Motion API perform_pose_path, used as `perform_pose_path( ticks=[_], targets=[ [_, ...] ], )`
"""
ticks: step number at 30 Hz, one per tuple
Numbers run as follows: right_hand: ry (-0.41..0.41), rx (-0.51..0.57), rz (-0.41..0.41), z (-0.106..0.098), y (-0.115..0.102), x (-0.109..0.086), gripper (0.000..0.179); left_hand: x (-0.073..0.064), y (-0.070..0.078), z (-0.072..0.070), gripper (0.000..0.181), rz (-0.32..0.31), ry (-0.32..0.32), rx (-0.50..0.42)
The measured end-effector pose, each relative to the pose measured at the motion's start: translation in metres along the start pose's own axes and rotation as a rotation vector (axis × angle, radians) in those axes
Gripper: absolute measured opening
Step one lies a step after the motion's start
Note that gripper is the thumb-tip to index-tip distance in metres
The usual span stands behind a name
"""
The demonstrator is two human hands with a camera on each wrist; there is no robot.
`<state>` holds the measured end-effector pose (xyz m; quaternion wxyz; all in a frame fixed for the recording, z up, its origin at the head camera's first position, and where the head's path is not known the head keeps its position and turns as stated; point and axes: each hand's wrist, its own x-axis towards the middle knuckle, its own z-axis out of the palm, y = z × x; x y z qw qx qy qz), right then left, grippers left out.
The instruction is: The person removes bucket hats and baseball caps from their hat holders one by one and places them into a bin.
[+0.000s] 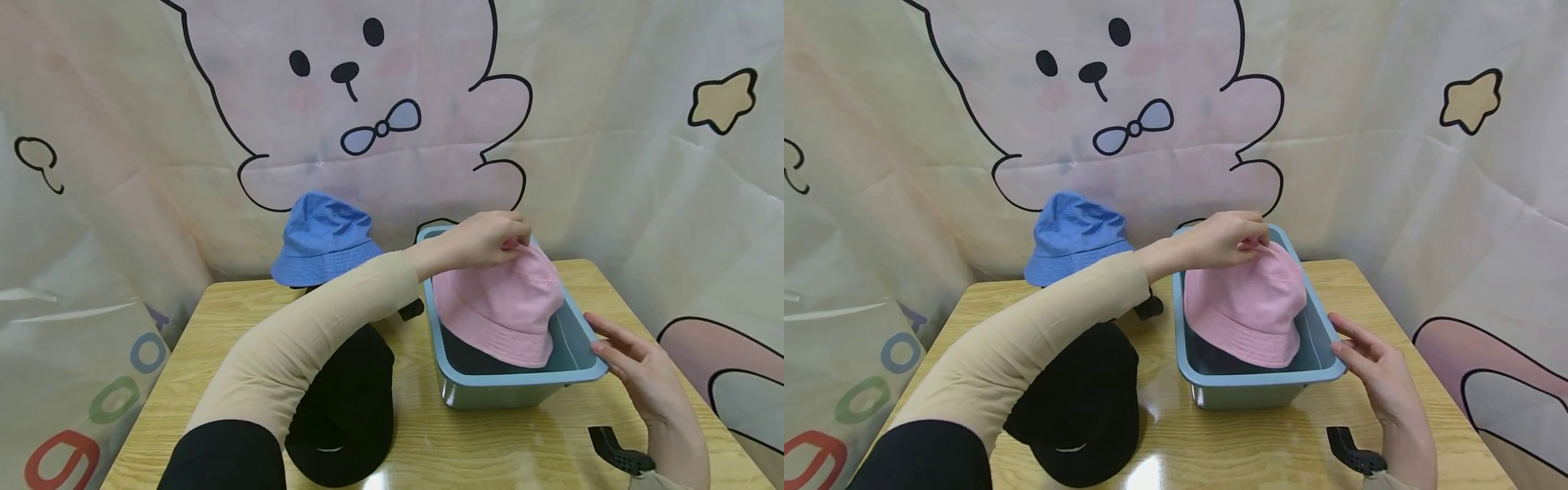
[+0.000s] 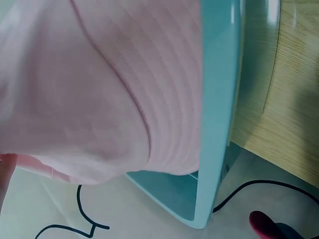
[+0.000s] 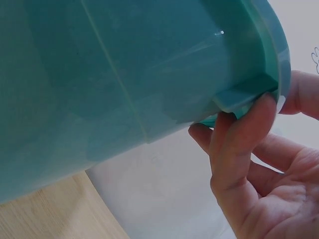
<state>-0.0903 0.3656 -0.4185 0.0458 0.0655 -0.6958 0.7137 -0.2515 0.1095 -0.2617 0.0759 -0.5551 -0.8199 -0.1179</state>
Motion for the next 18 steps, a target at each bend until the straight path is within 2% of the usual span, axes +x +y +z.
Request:
perform_pose_path(
  ticks=[18],
  targets=[
    [0.004, -0.018, 0.011, 0.0, -0.002, -0.002, 0.049, -0.012, -0.008, 0.014, 0.018, 0.026, -0.109, 0.026]
  ],
)
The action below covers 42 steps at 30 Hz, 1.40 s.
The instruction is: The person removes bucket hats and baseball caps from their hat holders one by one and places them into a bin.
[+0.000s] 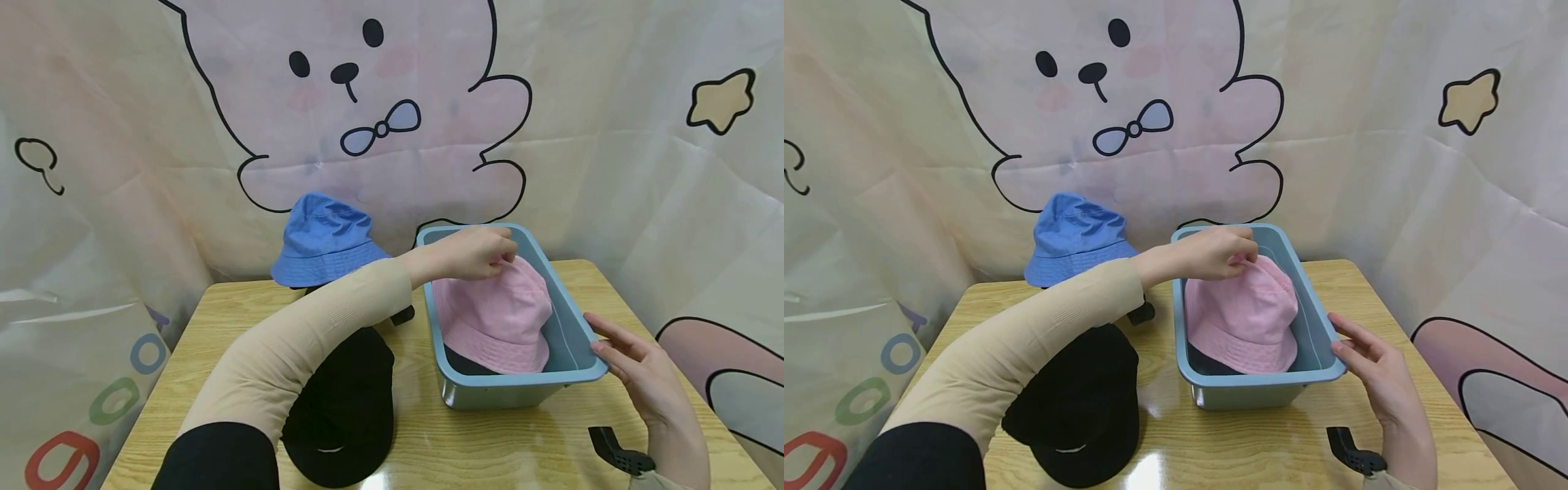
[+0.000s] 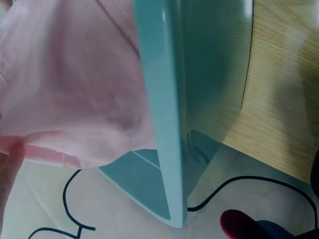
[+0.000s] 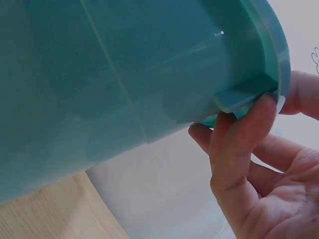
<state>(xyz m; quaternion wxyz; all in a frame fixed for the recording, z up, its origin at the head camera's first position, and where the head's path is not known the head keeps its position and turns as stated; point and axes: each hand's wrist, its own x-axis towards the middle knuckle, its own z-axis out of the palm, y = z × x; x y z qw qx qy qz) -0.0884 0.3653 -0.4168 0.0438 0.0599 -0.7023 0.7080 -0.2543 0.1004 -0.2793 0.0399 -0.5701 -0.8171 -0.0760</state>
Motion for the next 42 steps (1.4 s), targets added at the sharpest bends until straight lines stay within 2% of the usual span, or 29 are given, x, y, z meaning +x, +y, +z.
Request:
perform_pose_path(
  ticks=[4, 11, 18, 35, 42],
  targets=[
    [-0.008, -0.006, -0.008, 0.0, 0.0, -0.001, 0.049, -0.001, 0.0, 0.002, 0.019, 0.003, -0.031, 0.005],
    [-0.008, -0.025, -0.008, 0.0, 0.0, -0.001, 0.05, -0.003, 0.002, 0.005, 0.013, 0.003, -0.12, 0.04],
    [-0.012, -0.027, -0.005, -0.001, 0.0, -0.001, 0.05, -0.005, 0.003, 0.009, 0.011, -0.028, -0.21, 0.045],
    [-0.019, -0.018, -0.004, -0.002, 0.0, 0.0, 0.05, -0.012, 0.001, 0.013, 0.014, -0.011, -0.285, 0.07],
    [-0.016, -0.021, 0.0, -0.001, -0.001, 0.0, 0.05, -0.016, -0.001, 0.016, 0.017, -0.027, -0.306, 0.075]
  ],
)
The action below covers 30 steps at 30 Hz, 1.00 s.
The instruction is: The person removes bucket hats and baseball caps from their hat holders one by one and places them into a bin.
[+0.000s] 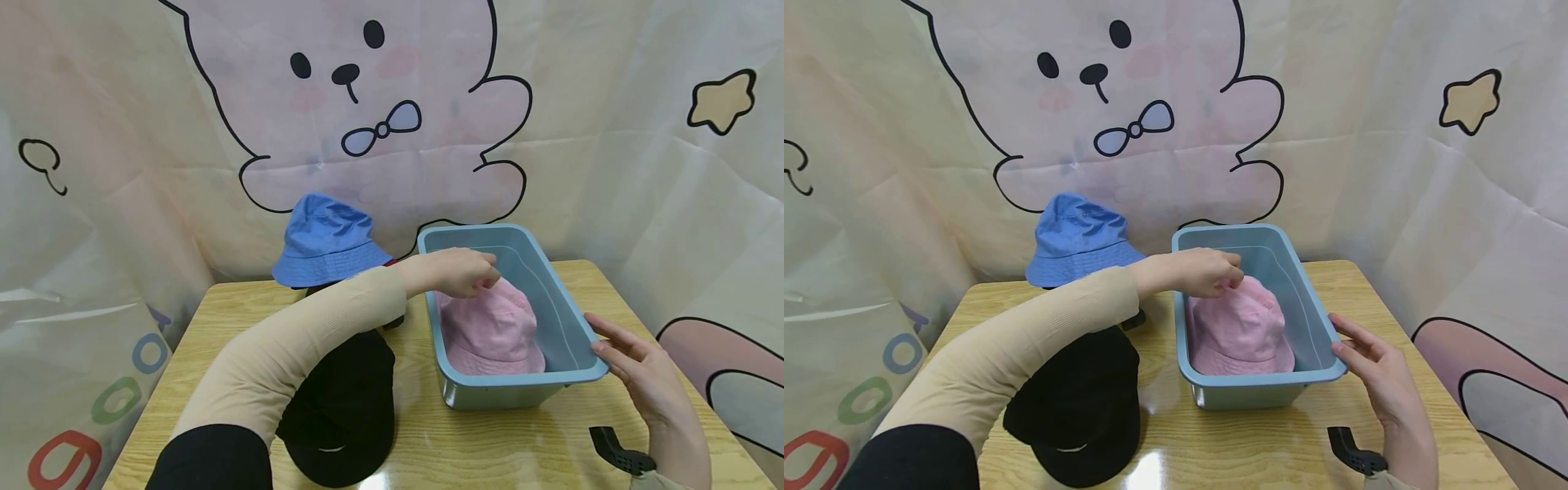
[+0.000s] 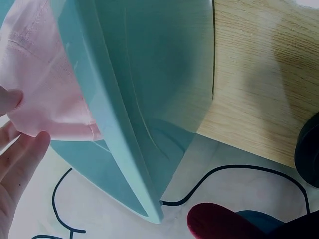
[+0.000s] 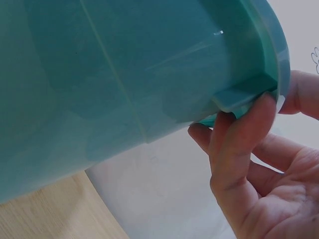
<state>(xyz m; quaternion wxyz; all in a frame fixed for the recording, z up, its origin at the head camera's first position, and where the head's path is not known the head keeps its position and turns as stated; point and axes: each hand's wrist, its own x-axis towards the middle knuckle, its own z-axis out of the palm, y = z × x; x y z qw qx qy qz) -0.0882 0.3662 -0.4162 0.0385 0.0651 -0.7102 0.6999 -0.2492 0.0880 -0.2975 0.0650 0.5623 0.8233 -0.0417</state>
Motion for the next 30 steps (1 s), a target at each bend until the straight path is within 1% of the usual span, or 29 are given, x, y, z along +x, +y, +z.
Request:
perform_pose_path(
  ticks=[5, 11, 17, 24, 30],
  targets=[
    [0.001, -0.004, -0.006, 0.0, 0.0, 0.0, 0.05, -0.001, 0.0, 0.002, 0.018, -0.004, -0.012, -0.01],
    [-0.003, -0.005, -0.012, 0.001, -0.001, -0.001, 0.05, -0.004, 0.0, 0.004, 0.024, -0.005, -0.009, 0.003],
    [0.009, -0.012, -0.004, 0.001, -0.001, -0.001, 0.05, -0.007, -0.001, 0.005, 0.025, -0.009, -0.004, 0.003],
    [0.011, -0.011, 0.002, 0.001, -0.001, -0.001, 0.05, -0.013, 0.001, 0.001, 0.026, -0.029, -0.017, 0.003],
    [0.009, -0.013, -0.001, 0.001, 0.0, -0.001, 0.05, -0.024, 0.004, -0.005, 0.023, -0.021, 0.018, -0.028]
  ],
)
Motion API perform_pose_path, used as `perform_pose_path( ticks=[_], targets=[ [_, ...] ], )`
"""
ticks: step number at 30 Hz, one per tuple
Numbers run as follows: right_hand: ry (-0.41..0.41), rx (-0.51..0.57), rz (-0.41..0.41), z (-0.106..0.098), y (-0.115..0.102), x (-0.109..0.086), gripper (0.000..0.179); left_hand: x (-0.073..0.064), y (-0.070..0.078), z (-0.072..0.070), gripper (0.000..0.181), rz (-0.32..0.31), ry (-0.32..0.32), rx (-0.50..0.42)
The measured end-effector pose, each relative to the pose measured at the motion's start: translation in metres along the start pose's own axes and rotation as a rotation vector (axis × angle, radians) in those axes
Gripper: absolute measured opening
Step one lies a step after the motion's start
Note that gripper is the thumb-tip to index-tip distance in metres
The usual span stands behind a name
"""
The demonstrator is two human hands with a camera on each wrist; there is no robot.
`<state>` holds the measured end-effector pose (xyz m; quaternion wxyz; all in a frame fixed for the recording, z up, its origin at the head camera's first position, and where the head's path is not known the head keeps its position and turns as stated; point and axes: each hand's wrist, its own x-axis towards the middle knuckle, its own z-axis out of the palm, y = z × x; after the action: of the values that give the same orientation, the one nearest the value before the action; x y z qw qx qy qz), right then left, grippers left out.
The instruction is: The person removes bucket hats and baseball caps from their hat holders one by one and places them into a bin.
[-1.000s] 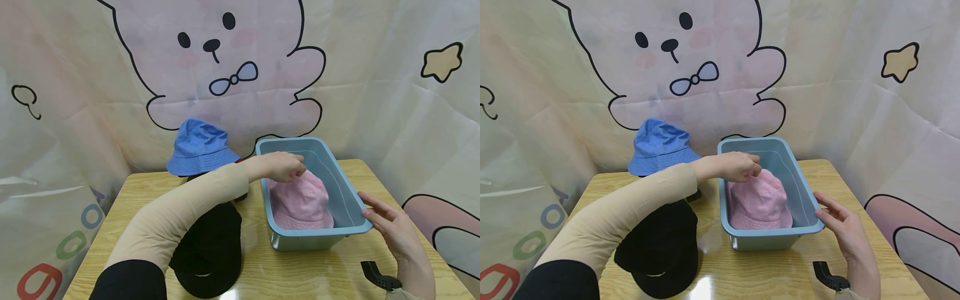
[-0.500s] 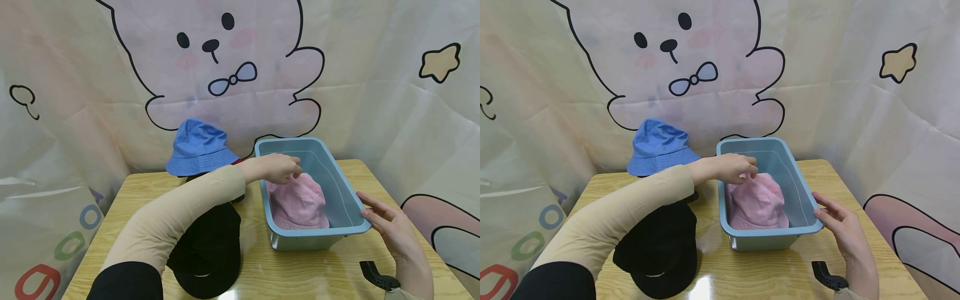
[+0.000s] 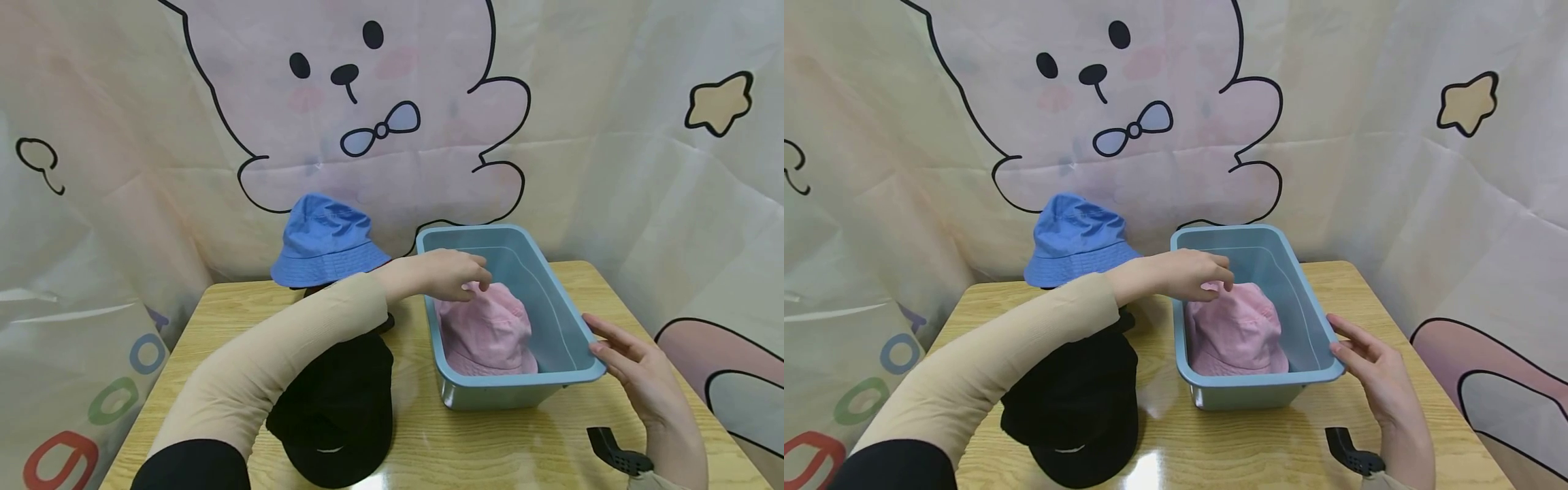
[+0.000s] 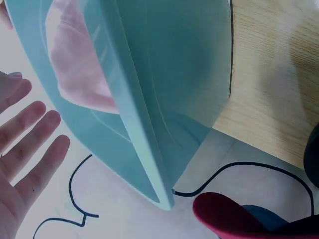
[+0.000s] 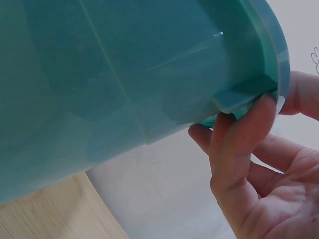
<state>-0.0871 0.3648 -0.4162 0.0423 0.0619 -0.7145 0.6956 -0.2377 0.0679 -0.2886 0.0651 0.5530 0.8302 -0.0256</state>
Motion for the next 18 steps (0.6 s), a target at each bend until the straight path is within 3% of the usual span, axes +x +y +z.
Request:
perform_pose_path(
  ticks=[9, 18],
  targets=[
    [-0.005, 0.012, 0.003, 0.001, 0.001, 0.0, 0.049, -0.016, -0.001, -0.01, 0.022, 0.011, 0.07, -0.068],
    [-0.002, 0.028, 0.016, 0.0, 0.001, 0.0, 0.05, -0.03, 0.005, -0.023, 0.019, 0.032, 0.159, -0.021]
  ],
)
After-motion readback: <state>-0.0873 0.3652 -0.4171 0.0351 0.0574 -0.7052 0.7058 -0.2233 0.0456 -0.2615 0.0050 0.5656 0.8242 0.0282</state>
